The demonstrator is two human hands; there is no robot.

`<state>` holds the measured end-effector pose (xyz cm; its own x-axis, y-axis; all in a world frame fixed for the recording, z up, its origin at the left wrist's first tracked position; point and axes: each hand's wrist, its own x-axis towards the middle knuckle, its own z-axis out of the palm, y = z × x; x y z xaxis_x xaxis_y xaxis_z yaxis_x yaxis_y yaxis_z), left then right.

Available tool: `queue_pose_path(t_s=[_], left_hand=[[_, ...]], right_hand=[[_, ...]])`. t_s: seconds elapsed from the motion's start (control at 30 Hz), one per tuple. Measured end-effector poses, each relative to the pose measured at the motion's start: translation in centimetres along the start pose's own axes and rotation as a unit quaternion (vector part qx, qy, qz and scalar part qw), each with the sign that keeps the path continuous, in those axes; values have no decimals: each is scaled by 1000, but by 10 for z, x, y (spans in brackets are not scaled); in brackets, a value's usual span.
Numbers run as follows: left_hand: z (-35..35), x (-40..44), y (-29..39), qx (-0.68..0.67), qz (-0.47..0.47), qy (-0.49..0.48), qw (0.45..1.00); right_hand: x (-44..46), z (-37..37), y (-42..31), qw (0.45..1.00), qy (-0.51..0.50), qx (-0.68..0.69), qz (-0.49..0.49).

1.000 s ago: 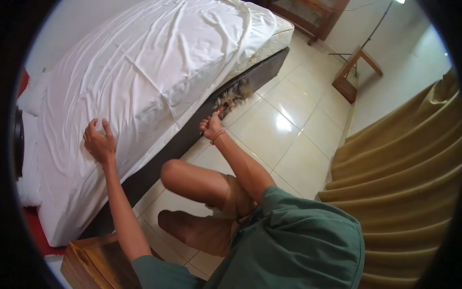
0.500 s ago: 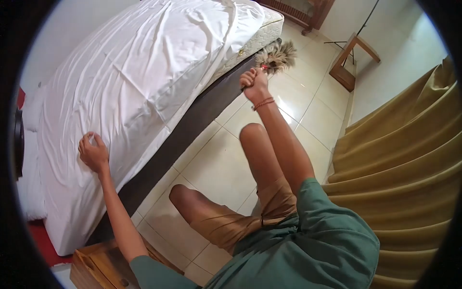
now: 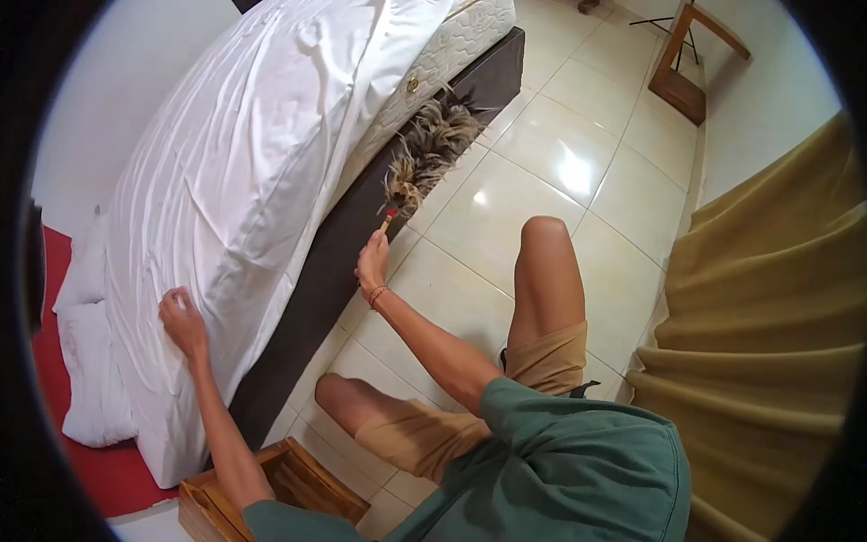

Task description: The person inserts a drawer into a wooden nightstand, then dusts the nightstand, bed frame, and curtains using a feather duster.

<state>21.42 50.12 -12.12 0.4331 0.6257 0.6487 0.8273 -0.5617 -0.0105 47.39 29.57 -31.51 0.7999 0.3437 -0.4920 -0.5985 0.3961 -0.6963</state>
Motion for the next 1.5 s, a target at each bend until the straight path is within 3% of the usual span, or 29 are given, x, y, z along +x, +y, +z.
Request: queue_pose_path(t_s=[0.03,0.13,0.23,0.27,0.37,0.4,0.43,0.5,0.53,0.6,0.7,0.8,0.9,0.93,1.03,1.13,1.27,1.33,1.4,1.5], left_hand=[[7,5,21,-35,96,23,994],[23,27,123,-70,179,-48,980],[45,61,192,-85,211,-59,972],[51,70,209,-83,228,-57,968],[63,84,245,-99,261,-43,959],[64,84,253,-94,263,-37,959],[66,84,256,-91,266,-32,959],[67,81,256,-91,259,-36,961],[65,80,257,-90,256,-37,962],[63,85,259,-92,253,-33,963],[64,86,261,-100,249,-34,963],[61,82,261,-99,241,-41,965],[60,85,261,-98,235,-40,966],[62,84,260,-101,232,-41,966],[62,84,261,-102,224,-41,968],[60,84,261,-96,227,-48,968],[61,86,263,-91,228,-51,968],[61,86,263,-88,223,-54,969],[62,86,264,-87,221,-57,970],[64,86,265,-87,222,-54,970]], right_hand=[[16,0,6,998,7,-39,-46],[53,-8,36,973,46,-160,-161],[67,-18,35,992,69,-70,77],[81,-26,34,974,52,31,218],[88,-24,17,992,70,-72,75],[110,-20,34,993,71,-93,-34],[133,-18,54,980,74,-117,-142],[170,-10,58,978,83,-109,-154],[173,-5,36,995,84,-28,-45],[168,10,-42,974,74,132,166],[179,16,-85,998,44,36,17],[217,8,-82,993,10,88,83],[277,-16,-67,942,-25,260,208],[259,-11,-77,976,2,175,128],[244,-8,-85,998,26,28,45],[280,-23,-92,955,16,200,220],[282,-17,-119,999,43,11,-26],[304,-24,-124,986,-23,140,85],[340,-36,-136,935,-56,277,216],[319,-19,-160,995,15,91,46]])
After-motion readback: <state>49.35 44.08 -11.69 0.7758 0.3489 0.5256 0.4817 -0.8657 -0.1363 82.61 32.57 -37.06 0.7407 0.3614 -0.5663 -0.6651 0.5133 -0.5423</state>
